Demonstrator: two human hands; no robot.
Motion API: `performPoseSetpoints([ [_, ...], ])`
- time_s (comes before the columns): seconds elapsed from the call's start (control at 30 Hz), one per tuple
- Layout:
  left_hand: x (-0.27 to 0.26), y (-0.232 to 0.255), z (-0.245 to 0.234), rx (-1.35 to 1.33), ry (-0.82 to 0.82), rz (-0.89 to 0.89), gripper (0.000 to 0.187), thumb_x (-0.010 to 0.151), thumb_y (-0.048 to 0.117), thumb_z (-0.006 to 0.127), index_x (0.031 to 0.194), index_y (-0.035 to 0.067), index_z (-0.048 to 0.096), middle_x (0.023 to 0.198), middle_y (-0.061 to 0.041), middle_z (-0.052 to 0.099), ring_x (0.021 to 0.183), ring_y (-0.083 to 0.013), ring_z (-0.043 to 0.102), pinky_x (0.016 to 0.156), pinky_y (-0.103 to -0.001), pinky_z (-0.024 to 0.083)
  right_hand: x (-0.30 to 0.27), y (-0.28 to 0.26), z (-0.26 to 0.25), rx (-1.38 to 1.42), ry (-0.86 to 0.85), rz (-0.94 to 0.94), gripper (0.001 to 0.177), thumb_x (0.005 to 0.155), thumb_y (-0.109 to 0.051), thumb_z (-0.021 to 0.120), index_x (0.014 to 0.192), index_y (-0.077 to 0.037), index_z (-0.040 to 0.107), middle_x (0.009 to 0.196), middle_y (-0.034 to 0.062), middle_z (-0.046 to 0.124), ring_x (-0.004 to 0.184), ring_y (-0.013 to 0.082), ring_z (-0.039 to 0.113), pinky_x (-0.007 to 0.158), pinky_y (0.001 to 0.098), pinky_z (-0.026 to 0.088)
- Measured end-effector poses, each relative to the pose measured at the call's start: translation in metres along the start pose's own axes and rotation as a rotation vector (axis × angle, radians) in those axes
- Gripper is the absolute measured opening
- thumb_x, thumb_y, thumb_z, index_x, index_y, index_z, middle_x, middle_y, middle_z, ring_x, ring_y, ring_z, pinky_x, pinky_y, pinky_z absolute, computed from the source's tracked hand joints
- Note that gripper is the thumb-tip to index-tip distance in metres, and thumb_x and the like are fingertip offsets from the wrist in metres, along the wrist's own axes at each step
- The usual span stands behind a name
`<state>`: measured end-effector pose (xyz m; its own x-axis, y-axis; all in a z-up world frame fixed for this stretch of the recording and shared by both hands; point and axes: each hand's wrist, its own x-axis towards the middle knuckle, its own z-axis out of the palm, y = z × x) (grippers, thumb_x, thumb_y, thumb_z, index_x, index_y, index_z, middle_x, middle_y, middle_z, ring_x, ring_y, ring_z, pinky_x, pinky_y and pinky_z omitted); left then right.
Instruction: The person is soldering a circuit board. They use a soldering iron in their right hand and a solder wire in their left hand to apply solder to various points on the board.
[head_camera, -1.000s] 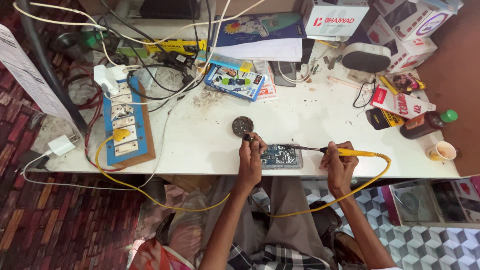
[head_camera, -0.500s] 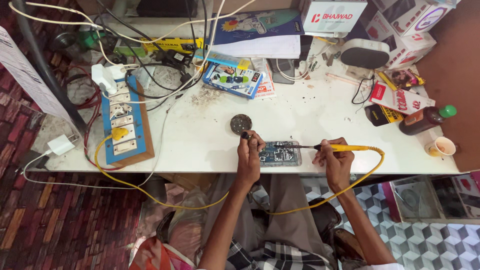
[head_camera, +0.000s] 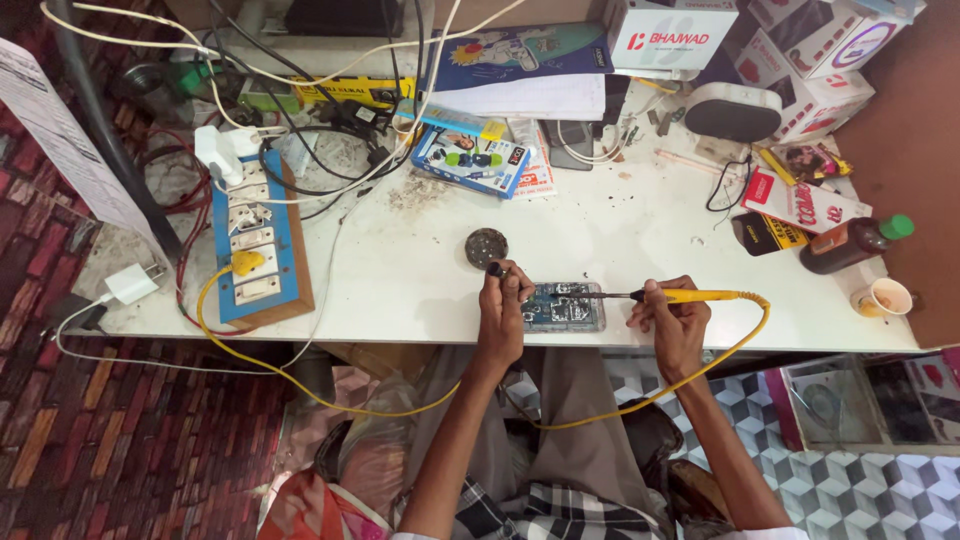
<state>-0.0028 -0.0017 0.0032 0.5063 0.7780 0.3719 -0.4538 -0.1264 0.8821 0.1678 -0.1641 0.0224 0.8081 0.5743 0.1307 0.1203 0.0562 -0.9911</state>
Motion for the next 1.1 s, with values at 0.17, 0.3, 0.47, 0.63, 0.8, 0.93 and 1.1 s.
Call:
performPoseSetpoints([
  [0.17, -0.0003, -0.0038, 0.0008, -0.028, 0.004, 0.000, 0.035, 0.114, 0.038, 0.041, 0.105, 0.005, 0.044, 0.083, -0.001, 0.043, 0.078, -0.0110, 0.042, 0.074, -0.028, 0.040, -0.0008, 0.0016, -0.0025, 0.029, -0.013, -0.017, 0.023, 0.105, -0.020, 0.061, 0.096, -0.001, 0.053, 0.071, 0.0096, 0.064, 0.058, 0.0138, 0.064, 0.052, 0.0237, 0.046],
  [0.3, 0.0017, -0.0040, 0.0000, -0.032, 0.009, 0.004, 0.036, 0.112, 0.041, 0.041, 0.109, 0.005, 0.046, 0.082, -0.001, 0.044, 0.076, -0.0110, 0.042, 0.073, -0.028, 0.040, 0.0003, 0.0049, -0.0031, 0.033, -0.022, -0.032, 0.024, 0.106, -0.020, 0.062, 0.096, -0.001, 0.053, 0.070, 0.0107, 0.064, 0.057, 0.0143, 0.063, 0.052, 0.0239, 0.044],
  [0.47, 0.0007, -0.0047, -0.0002, -0.039, 0.012, -0.002, 0.036, 0.113, 0.040, 0.041, 0.110, 0.005, 0.046, 0.082, -0.001, 0.044, 0.077, -0.0111, 0.042, 0.073, -0.028, 0.039, 0.0002, 0.0093, -0.0038, 0.060, -0.001, -0.020, 0.024, 0.106, -0.020, 0.062, 0.096, -0.001, 0.053, 0.071, 0.0099, 0.064, 0.058, 0.0140, 0.063, 0.052, 0.0238, 0.045],
  [0.63, 0.0026, -0.0012, 0.0009, -0.036, 0.007, 0.006, 0.034, 0.113, 0.038, 0.042, 0.109, 0.005, 0.046, 0.084, -0.001, 0.044, 0.077, -0.0114, 0.042, 0.074, -0.029, 0.040, 0.0010, 0.0078, -0.0025, 0.047, -0.008, -0.037, 0.022, 0.105, -0.020, 0.062, 0.098, -0.001, 0.053, 0.075, 0.0097, 0.065, 0.060, 0.0133, 0.064, 0.054, 0.0234, 0.046],
  [0.8, 0.0028, 0.0023, 0.0003, -0.020, 0.001, 0.018, 0.034, 0.113, 0.038, 0.041, 0.109, 0.004, 0.046, 0.083, -0.002, 0.044, 0.077, -0.0116, 0.042, 0.073, -0.029, 0.040, 0.0008, 0.0089, -0.0016, 0.071, 0.014, -0.049, 0.023, 0.106, -0.019, 0.061, 0.096, -0.001, 0.052, 0.075, 0.0104, 0.064, 0.059, 0.0136, 0.062, 0.054, 0.0235, 0.046],
  [0.93, -0.0001, 0.0000, 0.0017, -0.013, 0.005, 0.026, 0.035, 0.113, 0.038, 0.041, 0.109, 0.004, 0.046, 0.081, -0.001, 0.044, 0.076, -0.0113, 0.041, 0.072, -0.028, 0.039, 0.0006, 0.0089, -0.0039, 0.043, -0.005, -0.033, 0.021, 0.105, -0.018, 0.061, 0.096, -0.002, 0.052, 0.072, 0.0106, 0.064, 0.057, 0.0142, 0.062, 0.052, 0.0240, 0.045],
  [1.1, 0.0006, 0.0007, 0.0017, -0.039, -0.004, 0.029, 0.036, 0.115, 0.039, 0.041, 0.106, 0.005, 0.044, 0.082, -0.002, 0.043, 0.077, -0.0116, 0.041, 0.073, -0.029, 0.039, 0.0009, 0.0045, -0.0004, 0.054, 0.028, -0.046, 0.017, 0.102, -0.016, 0.060, 0.095, -0.004, 0.052, 0.072, 0.0078, 0.064, 0.057, 0.0125, 0.064, 0.050, 0.0231, 0.046],
])
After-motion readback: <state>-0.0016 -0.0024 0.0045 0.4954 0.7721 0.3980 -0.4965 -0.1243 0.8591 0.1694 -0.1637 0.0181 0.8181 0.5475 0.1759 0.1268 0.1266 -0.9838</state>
